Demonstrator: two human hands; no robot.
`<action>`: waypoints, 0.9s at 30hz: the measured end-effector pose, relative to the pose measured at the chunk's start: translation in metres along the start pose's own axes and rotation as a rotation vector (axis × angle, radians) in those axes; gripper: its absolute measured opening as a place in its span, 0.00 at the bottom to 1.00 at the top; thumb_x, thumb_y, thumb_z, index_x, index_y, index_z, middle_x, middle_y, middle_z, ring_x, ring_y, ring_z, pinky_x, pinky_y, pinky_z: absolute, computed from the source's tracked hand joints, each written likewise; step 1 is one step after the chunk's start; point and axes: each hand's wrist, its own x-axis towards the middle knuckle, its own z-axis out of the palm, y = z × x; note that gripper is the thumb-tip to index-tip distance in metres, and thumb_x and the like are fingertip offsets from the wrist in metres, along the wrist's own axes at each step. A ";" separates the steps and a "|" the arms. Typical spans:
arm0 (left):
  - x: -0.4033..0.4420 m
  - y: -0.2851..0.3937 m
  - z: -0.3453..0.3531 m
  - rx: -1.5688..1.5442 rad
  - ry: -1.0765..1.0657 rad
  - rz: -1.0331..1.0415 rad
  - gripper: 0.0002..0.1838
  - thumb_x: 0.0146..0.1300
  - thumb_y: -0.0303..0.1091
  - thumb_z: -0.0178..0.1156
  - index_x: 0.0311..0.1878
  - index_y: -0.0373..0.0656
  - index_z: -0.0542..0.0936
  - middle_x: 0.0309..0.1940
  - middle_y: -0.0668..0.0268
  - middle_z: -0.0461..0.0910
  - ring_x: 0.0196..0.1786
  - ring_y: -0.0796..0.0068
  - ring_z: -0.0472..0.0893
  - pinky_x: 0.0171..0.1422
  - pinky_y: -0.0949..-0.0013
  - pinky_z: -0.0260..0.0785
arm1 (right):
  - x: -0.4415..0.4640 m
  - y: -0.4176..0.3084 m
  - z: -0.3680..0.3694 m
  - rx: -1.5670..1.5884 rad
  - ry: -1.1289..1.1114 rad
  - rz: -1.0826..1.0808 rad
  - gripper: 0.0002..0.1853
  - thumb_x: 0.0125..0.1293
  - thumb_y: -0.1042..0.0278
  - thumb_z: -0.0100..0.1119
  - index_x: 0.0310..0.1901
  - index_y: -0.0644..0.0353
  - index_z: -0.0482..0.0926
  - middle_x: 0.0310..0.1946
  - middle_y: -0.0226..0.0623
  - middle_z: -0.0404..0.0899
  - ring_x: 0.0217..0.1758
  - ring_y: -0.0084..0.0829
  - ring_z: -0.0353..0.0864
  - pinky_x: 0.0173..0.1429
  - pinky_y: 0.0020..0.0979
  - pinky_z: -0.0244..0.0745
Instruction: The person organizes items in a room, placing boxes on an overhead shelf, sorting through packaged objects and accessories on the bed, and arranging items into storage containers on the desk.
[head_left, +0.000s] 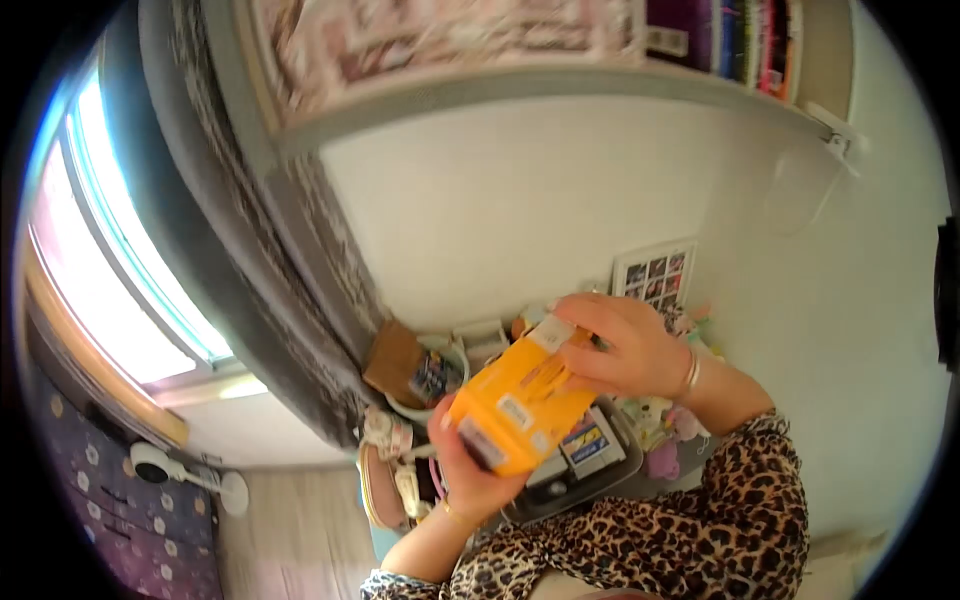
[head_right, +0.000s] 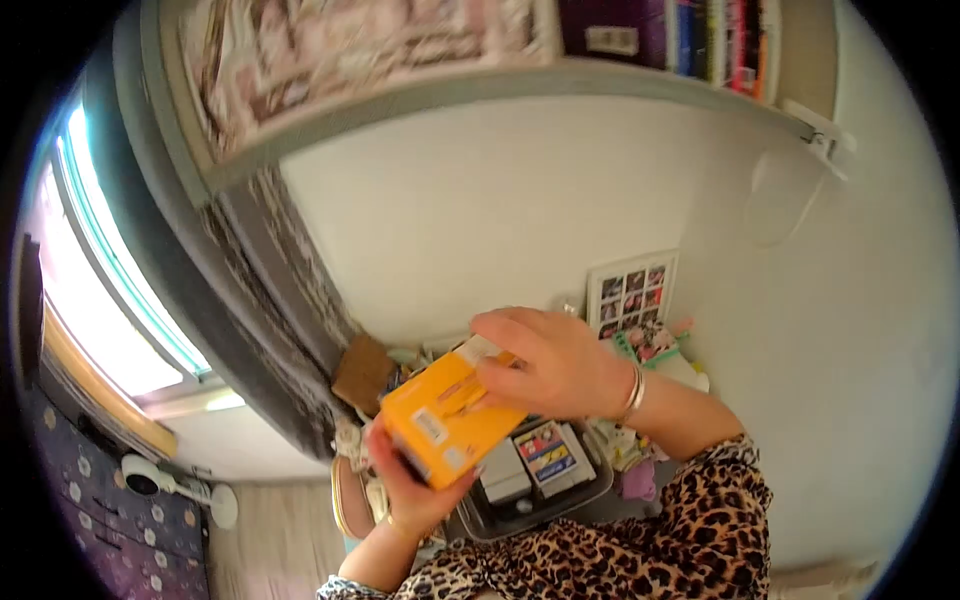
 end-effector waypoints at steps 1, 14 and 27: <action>0.003 0.022 -0.002 -0.015 0.034 0.020 0.61 0.36 0.33 0.74 0.67 0.38 0.39 0.60 0.54 0.55 0.64 0.62 0.57 0.66 0.57 0.52 | 0.000 -0.006 -0.018 0.010 0.106 0.059 0.22 0.50 0.55 0.66 0.44 0.57 0.75 0.49 0.49 0.71 0.48 0.47 0.75 0.44 0.38 0.75; 0.131 0.221 0.075 0.065 0.214 0.752 0.57 0.43 0.35 0.70 0.69 0.41 0.39 0.66 0.50 0.48 0.68 0.57 0.52 0.68 0.53 0.50 | 0.006 -0.007 -0.168 0.223 0.724 0.149 0.70 0.33 0.48 0.78 0.69 0.58 0.34 0.66 0.49 0.47 0.69 0.43 0.53 0.68 0.41 0.56; 0.164 0.208 0.068 -0.040 0.329 0.445 0.45 0.48 0.32 0.63 0.68 0.41 0.50 0.67 0.58 0.50 0.65 0.58 0.56 0.67 0.54 0.52 | 0.088 0.146 -0.222 0.263 0.647 0.632 0.52 0.42 0.44 0.69 0.67 0.53 0.53 0.54 0.52 0.66 0.55 0.46 0.69 0.52 0.44 0.71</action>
